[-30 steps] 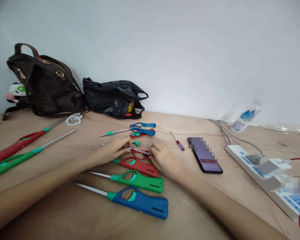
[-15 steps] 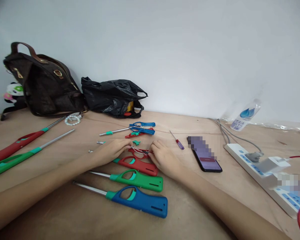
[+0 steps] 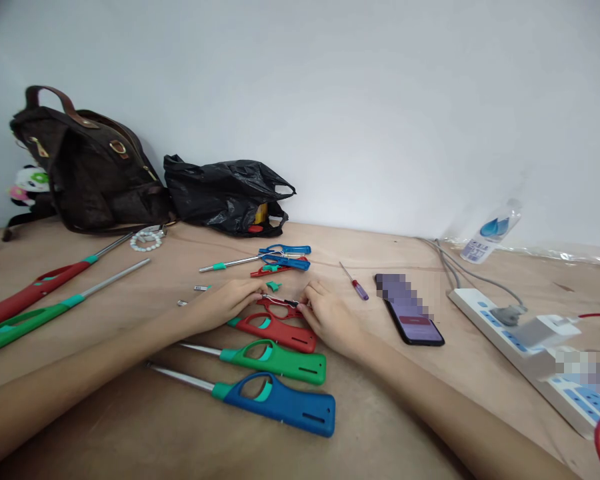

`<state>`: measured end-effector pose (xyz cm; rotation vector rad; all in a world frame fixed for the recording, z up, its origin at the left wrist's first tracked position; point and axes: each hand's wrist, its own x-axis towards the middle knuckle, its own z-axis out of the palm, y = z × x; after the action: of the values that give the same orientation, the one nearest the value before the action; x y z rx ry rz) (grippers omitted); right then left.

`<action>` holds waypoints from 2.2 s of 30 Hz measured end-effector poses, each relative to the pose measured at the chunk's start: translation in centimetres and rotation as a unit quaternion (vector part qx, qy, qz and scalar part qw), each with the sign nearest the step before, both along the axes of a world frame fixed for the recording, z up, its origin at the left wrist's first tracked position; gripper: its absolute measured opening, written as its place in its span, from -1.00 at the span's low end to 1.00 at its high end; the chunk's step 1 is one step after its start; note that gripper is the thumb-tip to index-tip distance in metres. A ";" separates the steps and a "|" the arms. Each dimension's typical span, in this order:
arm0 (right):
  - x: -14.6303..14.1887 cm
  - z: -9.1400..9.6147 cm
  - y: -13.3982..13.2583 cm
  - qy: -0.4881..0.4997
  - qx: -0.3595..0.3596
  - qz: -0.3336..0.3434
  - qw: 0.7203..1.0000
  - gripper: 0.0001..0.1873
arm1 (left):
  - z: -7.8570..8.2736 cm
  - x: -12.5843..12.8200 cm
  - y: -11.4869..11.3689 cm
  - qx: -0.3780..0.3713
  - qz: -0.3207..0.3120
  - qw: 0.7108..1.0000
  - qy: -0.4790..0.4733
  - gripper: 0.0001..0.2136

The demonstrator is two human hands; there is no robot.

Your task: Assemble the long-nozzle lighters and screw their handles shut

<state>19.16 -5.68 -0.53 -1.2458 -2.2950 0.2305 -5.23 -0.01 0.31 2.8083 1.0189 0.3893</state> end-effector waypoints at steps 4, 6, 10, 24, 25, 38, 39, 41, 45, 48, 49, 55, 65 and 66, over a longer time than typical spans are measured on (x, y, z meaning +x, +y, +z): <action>-0.1 0.1 -0.1 -0.005 0.001 0.004 1.000 -0.86 | 0.1 0.0 -0.2 0.006 -0.009 1.000 -0.015 -0.79; -0.1 0.1 -0.1 -0.006 0.008 0.005 1.000 -0.85 | 0.1 0.0 -0.3 0.011 -0.014 1.000 -0.025 -0.78; -0.1 -0.2 -0.1 -0.014 0.027 0.008 0.999 -0.85 | -0.3 -0.2 -0.1 0.016 -0.037 0.998 -0.054 -0.74; 0.0 -0.9 0.2 -0.057 0.063 0.016 0.996 -0.86 | -1.0 -0.6 0.9 -0.004 -0.082 0.992 -0.099 -0.65; 0.1 -0.9 0.2 -0.056 0.062 0.017 0.996 -0.85 | -1.0 -0.5 1.0 -0.002 -0.082 0.991 -0.102 -0.67; 0.3 -0.4 -0.5 -0.028 0.044 0.063 0.997 -0.86 | -0.1 -1.1 -0.4 0.024 -0.130 0.990 -0.046 -0.79; 0.3 -0.5 -0.5 -0.027 0.043 0.059 0.997 -0.86 | -0.3 -1.1 -0.3 0.035 -0.133 0.990 -0.042 -0.78; 0.3 -0.6 -0.5 -0.023 0.042 0.054 0.997 -0.88 | -0.4 -1.2 -0.2 0.053 -0.136 0.989 -0.029 -0.76; 0.3 -0.7 -0.5 -0.010 0.049 0.062 0.997 -0.87 | 0.1 -1.1 -0.4 0.081 -0.142 0.987 0.002 -0.72; 0.2 -0.6 -0.6 -0.016 0.058 0.061 0.996 -0.86 | 1.0 -0.9 -0.8 0.115 -0.148 0.982 0.035 -0.74; 0.1 -0.6 -0.6 -0.022 0.059 0.058 0.996 -0.86 | 1.3 -0.8 -0.9 0.123 -0.150 0.980 0.050 -0.74; 0.0 -0.6 -0.7 -0.050 0.106 0.047 0.992 -0.87 | 2.0 0.9 -0.6 0.102 -0.103 0.987 0.069 -0.80; -0.2 -0.8 -0.7 -0.125 0.187 0.013 0.974 -0.80 | 0.7 2.7 -0.2 0.043 -0.059 0.997 0.029 -0.87; -0.2 -0.8 -0.8 -0.131 0.196 0.011 0.972 -0.78 | 0.7 2.7 -0.2 0.040 -0.057 0.997 0.021 -0.88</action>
<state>18.94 -6.46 -1.28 -1.0971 -2.4166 -0.3867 -2.54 -0.19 0.97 2.9403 0.8625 0.3674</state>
